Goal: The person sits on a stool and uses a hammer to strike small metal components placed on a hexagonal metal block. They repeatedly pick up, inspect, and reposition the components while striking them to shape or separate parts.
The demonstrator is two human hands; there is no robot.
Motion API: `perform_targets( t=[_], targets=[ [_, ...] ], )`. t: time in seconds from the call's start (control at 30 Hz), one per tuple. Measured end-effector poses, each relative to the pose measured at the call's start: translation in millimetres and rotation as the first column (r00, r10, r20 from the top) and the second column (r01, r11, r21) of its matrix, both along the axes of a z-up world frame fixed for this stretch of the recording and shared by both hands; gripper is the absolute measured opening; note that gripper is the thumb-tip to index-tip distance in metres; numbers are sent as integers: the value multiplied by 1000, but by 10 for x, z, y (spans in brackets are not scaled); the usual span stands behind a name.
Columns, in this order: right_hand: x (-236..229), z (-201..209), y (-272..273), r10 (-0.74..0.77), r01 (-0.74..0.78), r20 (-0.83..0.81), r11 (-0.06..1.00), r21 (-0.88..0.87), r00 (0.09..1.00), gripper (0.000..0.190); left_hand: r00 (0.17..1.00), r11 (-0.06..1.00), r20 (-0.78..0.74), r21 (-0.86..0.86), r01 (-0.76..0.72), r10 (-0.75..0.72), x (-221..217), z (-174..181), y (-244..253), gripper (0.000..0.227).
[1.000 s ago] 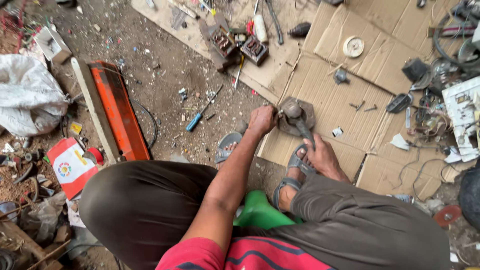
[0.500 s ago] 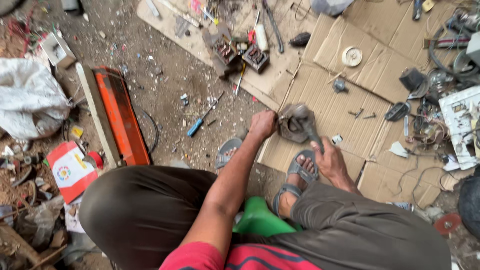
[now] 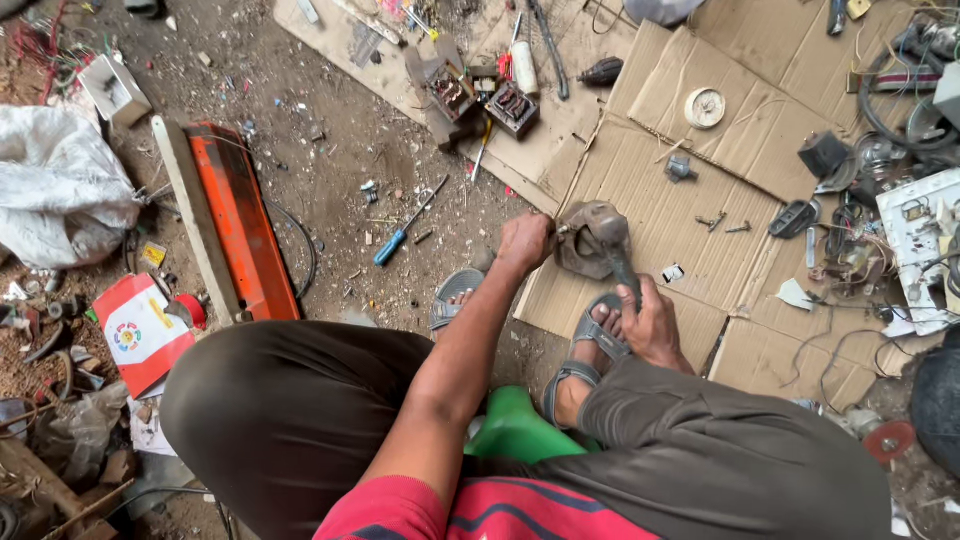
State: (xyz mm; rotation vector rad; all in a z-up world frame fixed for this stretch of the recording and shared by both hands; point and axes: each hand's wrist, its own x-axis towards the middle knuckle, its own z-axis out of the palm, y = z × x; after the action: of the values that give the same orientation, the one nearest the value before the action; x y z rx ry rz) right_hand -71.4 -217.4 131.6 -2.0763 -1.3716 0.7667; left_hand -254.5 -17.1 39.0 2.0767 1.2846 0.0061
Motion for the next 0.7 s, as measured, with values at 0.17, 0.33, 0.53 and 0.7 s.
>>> perform_targets(
  t=[0.17,0.33,0.53,0.7],
  targets=[
    [-81,20,96,82,-75,39,986,-152,996,39,997,996,45,61,58,-61,58,64,-23,27],
    [-93,158,108,-24,3,-73,961,-278,997,37,998,1000,66,6,-8,8,-8,279,-105,28],
    [-69,190,144,8,-14,-26,975,-221,1000,37,986,995,140,-21,-93,95,-54,619,-150,26],
    [-32,162,124,32,-34,-14,985,-169,999,36,943,991,312,23,-131,117,-47,649,-156,19]
  ],
)
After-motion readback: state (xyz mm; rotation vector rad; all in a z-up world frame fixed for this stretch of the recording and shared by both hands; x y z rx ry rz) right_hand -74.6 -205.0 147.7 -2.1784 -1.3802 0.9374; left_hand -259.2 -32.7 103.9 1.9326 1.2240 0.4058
